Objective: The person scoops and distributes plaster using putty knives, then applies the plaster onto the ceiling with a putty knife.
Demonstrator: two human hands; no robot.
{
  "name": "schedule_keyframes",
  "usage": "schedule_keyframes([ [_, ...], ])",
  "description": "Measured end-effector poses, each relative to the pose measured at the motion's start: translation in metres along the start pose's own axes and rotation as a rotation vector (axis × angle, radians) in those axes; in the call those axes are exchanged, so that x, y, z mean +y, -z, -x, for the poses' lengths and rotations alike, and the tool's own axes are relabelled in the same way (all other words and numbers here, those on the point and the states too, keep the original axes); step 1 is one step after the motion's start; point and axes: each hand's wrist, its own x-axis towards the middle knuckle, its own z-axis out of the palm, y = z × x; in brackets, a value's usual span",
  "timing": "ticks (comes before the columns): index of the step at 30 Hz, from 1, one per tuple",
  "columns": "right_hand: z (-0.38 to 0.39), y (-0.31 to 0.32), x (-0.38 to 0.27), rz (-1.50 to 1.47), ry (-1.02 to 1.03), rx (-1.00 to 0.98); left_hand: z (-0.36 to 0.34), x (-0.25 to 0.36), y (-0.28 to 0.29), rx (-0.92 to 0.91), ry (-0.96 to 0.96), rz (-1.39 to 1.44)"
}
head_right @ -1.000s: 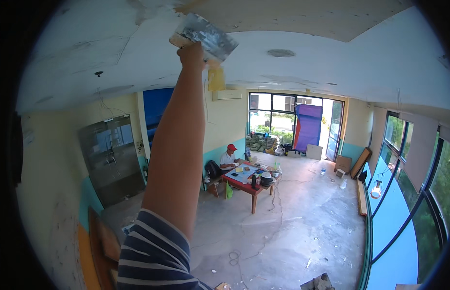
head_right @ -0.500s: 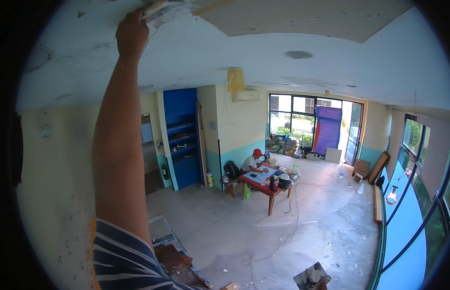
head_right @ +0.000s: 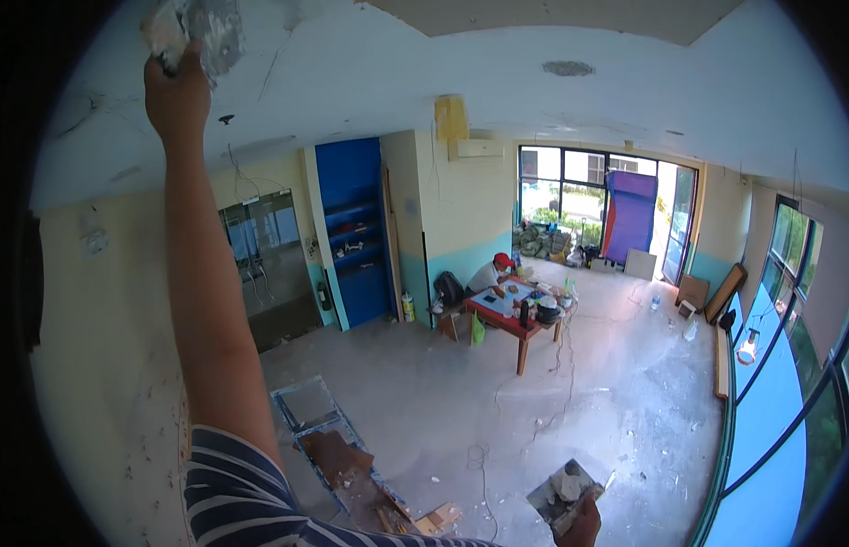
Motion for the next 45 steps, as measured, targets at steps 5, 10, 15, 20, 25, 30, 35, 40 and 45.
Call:
schedule_keyframes([
  [5,-0.018,-0.037,0.000,-0.007,-0.059,0.000,0.165,0.029,0.058,-0.321,0.192,0.222],
  [10,-0.035,-0.086,0.006,-0.004,-0.102,-0.086,0.371,0.071,0.162,-0.929,0.701,0.449],
  [15,-0.040,-0.080,0.002,-0.053,-0.109,-0.116,0.468,0.155,0.266,-1.271,0.653,0.618],
  [20,-0.025,-0.100,-0.004,-0.035,-0.137,-0.239,0.492,0.136,0.303,-1.284,0.174,0.677],
  [25,-0.013,-0.090,-0.018,-0.069,-0.110,-0.263,0.490,0.103,0.307,-1.341,0.345,0.600],
  [30,-0.017,-0.078,-0.012,-0.038,-0.295,-0.331,0.443,0.108,0.269,-1.457,1.303,0.300],
  [35,-0.028,-0.046,0.023,-0.020,-0.583,-0.317,0.493,0.086,0.281,-1.934,1.284,0.736],
  [40,-0.009,-0.026,0.020,0.105,-0.499,-0.270,0.494,0.101,0.295,-2.256,1.294,0.453],
  [45,0.022,-0.033,-0.003,0.029,-0.430,-0.213,0.505,0.091,0.313,-2.319,1.186,0.427],
])
